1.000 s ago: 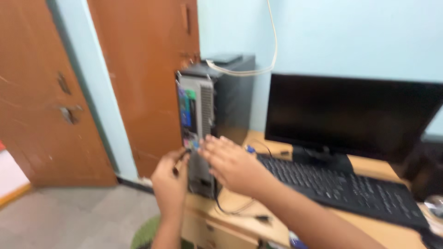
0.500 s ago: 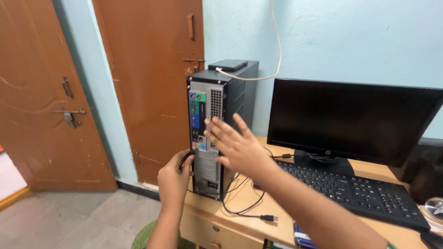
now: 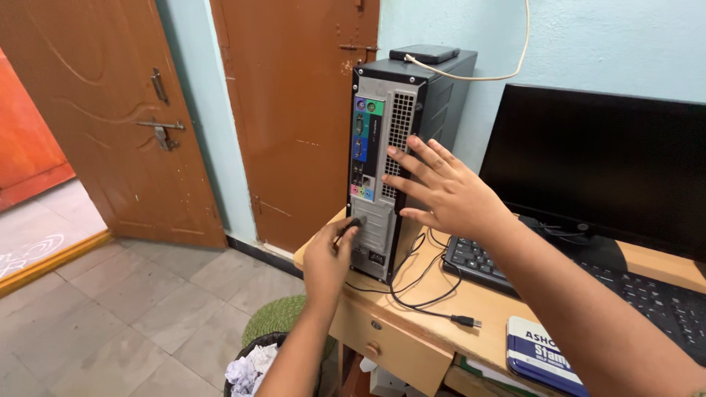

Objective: The person coils a cable and places it in a drawer, then connects several other cables to the back of a computer tower and the monitor.

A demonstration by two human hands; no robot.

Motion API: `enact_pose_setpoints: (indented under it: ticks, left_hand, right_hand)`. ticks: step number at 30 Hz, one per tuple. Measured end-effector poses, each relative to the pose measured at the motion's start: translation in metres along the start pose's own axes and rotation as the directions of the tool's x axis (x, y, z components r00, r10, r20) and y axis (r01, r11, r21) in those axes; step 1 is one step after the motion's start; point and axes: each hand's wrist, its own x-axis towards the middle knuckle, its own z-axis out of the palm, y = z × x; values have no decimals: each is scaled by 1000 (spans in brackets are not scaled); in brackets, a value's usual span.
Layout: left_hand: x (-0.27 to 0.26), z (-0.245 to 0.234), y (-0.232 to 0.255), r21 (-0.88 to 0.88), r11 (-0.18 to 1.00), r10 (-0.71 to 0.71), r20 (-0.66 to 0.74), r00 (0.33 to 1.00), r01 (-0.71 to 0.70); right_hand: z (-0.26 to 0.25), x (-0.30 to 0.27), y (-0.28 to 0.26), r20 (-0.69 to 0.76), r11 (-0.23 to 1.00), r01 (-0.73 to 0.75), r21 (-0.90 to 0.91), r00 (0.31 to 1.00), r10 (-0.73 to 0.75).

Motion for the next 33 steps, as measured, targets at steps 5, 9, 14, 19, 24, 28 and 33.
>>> enact_pose_setpoints:
  ticks: [5, 9, 14, 19, 24, 28, 33]
  left_hand:
    - [1, 10, -20, -384, 922, -2, -130, 992, -48]
    - [11, 27, -34, -581, 814, -49, -74, 996, -4]
    - [37, 28, -24, -545, 835, -1, -132, 991, -72]
    - [51, 12, 3, -378, 923, 32, -98, 995, -67]
    - [59, -12, 30, -106, 993, 57, 22, 998, -55]
    - [62, -19, 52, 96, 982, 164, 23, 986, -165]
    - [57, -19, 54, 216, 938, 277, 1, 961, -270]
  right_hand:
    - [4, -2, 1, -10, 998, -15, 58, 1000, 16]
    - [5, -1, 0, -4, 998, -27, 60, 1000, 27]
    - [6, -1, 0, -7, 998, -28, 57, 1000, 28]
    - [7, -1, 0, 9, 998, -27, 52, 1000, 27]
    - [7, -1, -1, 8, 998, -36, 57, 999, 36]
    - [8, -2, -1, 7, 997, -39, 72, 999, 39]
    - [7, -2, -1, -13, 994, -32, 100, 999, 34]
